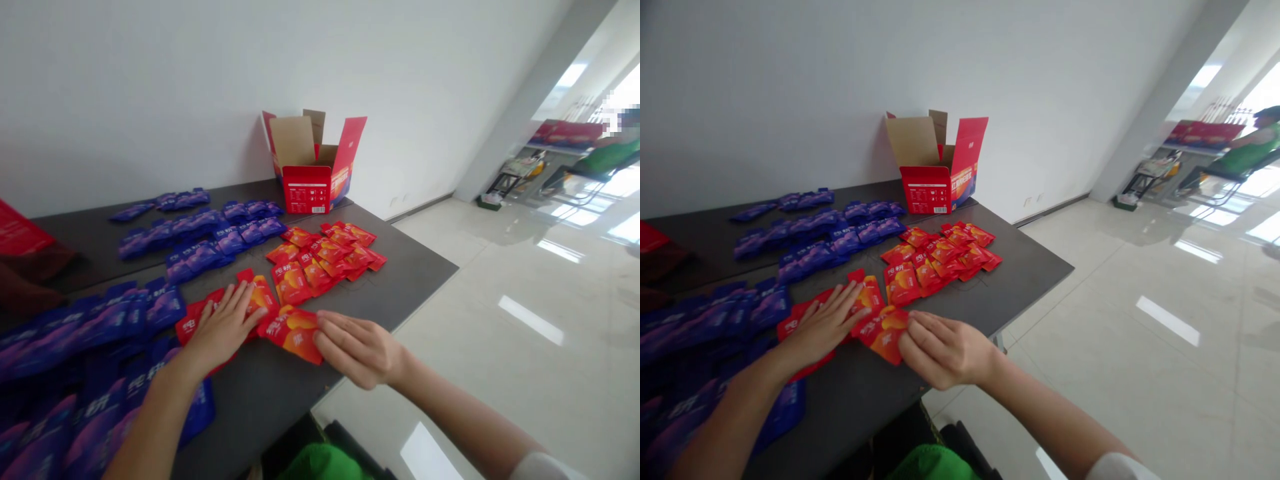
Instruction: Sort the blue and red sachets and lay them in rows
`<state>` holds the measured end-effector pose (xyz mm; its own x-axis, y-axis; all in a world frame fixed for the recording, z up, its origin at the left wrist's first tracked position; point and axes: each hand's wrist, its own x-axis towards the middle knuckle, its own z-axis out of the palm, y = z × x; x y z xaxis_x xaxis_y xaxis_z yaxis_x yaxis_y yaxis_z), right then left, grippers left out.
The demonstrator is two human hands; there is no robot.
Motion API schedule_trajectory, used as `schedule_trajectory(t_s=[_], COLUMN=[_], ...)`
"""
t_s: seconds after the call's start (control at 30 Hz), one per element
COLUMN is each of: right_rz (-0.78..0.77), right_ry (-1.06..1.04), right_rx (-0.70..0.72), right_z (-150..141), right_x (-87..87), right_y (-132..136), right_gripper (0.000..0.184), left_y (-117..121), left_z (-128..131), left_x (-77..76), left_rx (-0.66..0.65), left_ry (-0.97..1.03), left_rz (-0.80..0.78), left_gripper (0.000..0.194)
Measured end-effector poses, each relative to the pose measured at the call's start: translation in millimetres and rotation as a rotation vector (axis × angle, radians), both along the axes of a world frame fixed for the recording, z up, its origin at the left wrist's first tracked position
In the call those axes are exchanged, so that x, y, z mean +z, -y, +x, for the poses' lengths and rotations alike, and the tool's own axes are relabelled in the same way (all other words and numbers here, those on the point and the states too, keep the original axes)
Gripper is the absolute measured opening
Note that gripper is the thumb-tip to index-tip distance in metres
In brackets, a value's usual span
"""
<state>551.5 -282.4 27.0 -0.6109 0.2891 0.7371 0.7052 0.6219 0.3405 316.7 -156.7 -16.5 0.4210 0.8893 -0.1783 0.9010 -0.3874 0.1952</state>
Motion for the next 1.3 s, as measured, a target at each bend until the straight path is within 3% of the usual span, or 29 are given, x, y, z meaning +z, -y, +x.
schedule_trajectory(t_s=[0.13,0.33,0.5,0.63,0.77,0.87,0.97,1.1,1.3], right_rz=[-0.030,-0.045,-0.077,-0.048,0.029,0.120,0.150,0.109,0.113], right_ry=[-0.037,-0.070,-0.133,-0.226,-0.423,-0.558,-0.584,-0.553,-0.556], right_rx=[-0.008,-0.058,-0.157,-0.226,-0.440,-0.583,-0.661,-0.691,-0.697], right_z=[-1,14,27,34,39,45,54,66,67], right_x=[-18.1,-23.9,-39.5,-44.4,-38.4,-37.5,-43.1,-52.7,-54.7], right_y=[2,1,14,32,62,82,94,101,101], right_gripper=[0.014,0.018,0.023,0.028,0.039,0.043,0.045,0.050,0.047], left_y=[0,-2,-3,0,2,0,-6,-11,-16], left_z=[-4,-7,-3,20,58,80,92,101,121], left_x=[3.9,10.9,10.1,24.2,34.3,33.1,30.2,27.4,22.4], left_rx=[0.012,0.034,-0.006,-0.154,-0.279,-0.284,-0.284,-0.308,-0.286], left_ry=[-0.019,-0.044,0.029,0.072,-0.004,-0.036,-0.030,-0.020,-0.021], left_rz=[0.010,-0.039,0.164,0.293,0.170,0.084,0.125,0.226,0.326], left_gripper=[0.067,0.068,0.068,0.065,0.078,0.075,0.065,0.052,0.056])
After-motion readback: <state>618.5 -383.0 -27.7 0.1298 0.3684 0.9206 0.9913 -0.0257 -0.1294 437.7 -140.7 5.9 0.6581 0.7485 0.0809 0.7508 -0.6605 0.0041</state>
